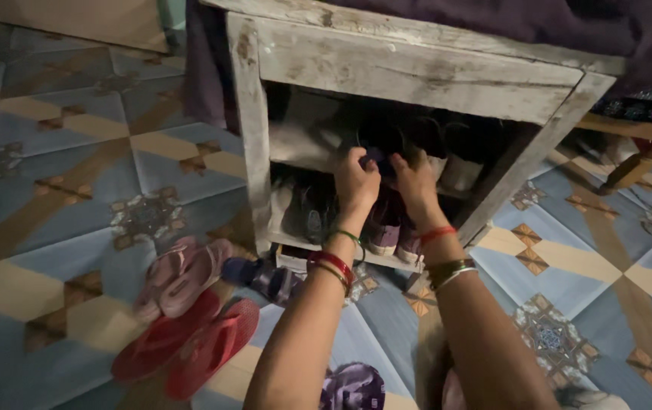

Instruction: The person is cleaning a pair of purple sandals using a purple cloth. They wipe the sandals thoroughly, focusing on the straps and soles, and then place them back on the floor.

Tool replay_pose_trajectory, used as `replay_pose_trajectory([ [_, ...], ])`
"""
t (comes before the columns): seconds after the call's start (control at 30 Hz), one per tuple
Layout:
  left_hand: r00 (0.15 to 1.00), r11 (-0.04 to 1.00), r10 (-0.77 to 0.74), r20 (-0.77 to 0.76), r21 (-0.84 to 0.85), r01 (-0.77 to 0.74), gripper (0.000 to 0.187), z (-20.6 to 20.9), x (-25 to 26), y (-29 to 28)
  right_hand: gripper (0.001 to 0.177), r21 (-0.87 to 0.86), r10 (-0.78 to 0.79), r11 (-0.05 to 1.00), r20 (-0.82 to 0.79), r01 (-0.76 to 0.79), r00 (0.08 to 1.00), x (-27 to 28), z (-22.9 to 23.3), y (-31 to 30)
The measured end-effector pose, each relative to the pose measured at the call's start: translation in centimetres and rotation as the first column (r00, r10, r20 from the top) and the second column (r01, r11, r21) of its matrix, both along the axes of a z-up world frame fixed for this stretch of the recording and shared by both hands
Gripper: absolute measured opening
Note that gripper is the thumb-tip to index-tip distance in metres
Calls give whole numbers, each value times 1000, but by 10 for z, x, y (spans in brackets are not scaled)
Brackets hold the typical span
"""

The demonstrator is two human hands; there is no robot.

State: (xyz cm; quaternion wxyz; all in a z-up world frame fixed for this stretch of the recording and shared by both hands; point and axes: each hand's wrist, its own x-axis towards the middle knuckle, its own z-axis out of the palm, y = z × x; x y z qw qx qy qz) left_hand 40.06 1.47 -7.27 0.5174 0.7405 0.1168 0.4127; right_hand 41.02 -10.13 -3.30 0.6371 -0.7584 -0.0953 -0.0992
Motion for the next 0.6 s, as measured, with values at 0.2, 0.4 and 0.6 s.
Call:
replay_pose_trajectory([
  [0.2, 1000, 998, 2, -1, 68, -2, 32, -7, 13, 3, 34, -276, -10, 946, 499, 170, 867, -13, -22, 7],
  [0.4, 999, 981, -10, -32, 195, 16, 34, -16, 5, 4, 24, -343, -69, 889, 553, 302, 830, -22, -18, 8],
  [0.6, 995, 941, -97, -27, 323, 100, 32, -37, 26, 12, 23, -366, -31, 885, 569, 287, 822, -23, -30, 12],
])
